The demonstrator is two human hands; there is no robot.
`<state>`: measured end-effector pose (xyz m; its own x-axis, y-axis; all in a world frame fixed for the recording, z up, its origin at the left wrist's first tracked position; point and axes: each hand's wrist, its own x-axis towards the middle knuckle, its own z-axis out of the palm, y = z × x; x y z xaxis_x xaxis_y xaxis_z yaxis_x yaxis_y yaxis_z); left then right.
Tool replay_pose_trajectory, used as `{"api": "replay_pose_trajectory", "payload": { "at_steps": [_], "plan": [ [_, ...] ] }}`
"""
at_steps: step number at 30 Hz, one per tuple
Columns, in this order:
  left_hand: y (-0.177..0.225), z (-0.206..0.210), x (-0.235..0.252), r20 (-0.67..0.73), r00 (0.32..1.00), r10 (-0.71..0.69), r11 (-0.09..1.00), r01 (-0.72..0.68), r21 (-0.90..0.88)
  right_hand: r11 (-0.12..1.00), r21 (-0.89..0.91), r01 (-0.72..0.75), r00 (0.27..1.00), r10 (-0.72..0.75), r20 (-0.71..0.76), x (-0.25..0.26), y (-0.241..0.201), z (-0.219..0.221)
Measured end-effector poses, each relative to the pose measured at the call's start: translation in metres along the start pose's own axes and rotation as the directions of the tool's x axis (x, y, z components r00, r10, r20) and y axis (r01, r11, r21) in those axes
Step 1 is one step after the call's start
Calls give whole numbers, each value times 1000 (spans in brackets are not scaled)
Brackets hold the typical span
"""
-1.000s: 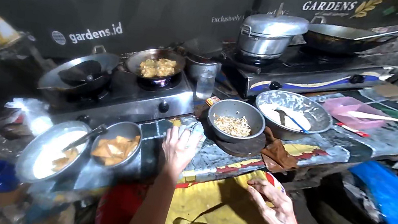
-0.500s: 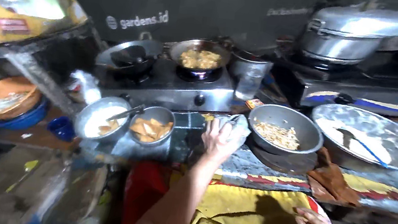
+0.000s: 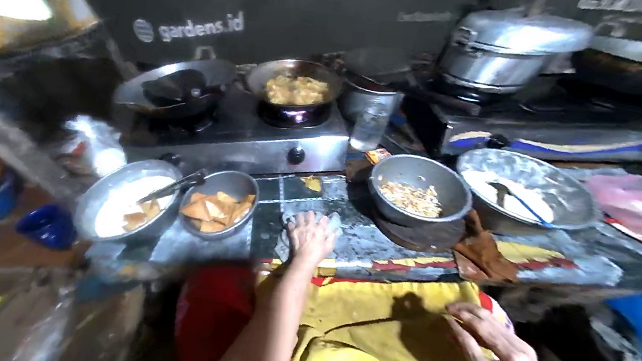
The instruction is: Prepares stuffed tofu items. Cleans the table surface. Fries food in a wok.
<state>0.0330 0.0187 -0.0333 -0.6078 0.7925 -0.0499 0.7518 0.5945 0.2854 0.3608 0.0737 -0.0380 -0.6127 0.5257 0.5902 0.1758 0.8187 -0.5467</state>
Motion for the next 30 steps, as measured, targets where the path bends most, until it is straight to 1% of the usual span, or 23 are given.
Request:
{"api": "replay_pose_trajectory", "payload": {
  "at_steps": [3, 8, 15, 20, 23, 25, 28, 30],
  "plan": [
    [0, 4, 1, -39, 999, -2, 1000, 3, 9, 1000, 10, 17, 998, -16, -57, -1, -8, -1],
    [-3, 10, 7, -87, 996, -10, 1000, 10, -3, 999, -9, 34, 999, -34, -33, 3, -15, -3],
    [-6, 11, 14, -87, 995, -53, 998, 55, 25, 998, 44, -47, 999, 47, -18, 2, -5, 14],
    [-7, 18, 18, -173, 984, -43, 998, 51, 39, 997, 64, -52, 998, 55, -42, -1, 9, 21],
    [-6, 21, 20, -209, 977, -30, 999, 38, 32, 992, 87, -88, 995, 92, -47, -5, 18, 24],
    [-5, 20, 20, -207, 978, -33, 999, 38, 24, 986, 118, -117, 992, 122, -33, -4, 20, 23],
    [-3, 16, 18, -146, 987, -62, 997, 68, 31, 985, 140, -105, 993, 111, -34, 1, 23, 21],
    [-4, 18, 18, -173, 983, -60, 997, 66, 29, 987, 136, -85, 995, 92, -47, 5, 25, 20]
  ]
}}
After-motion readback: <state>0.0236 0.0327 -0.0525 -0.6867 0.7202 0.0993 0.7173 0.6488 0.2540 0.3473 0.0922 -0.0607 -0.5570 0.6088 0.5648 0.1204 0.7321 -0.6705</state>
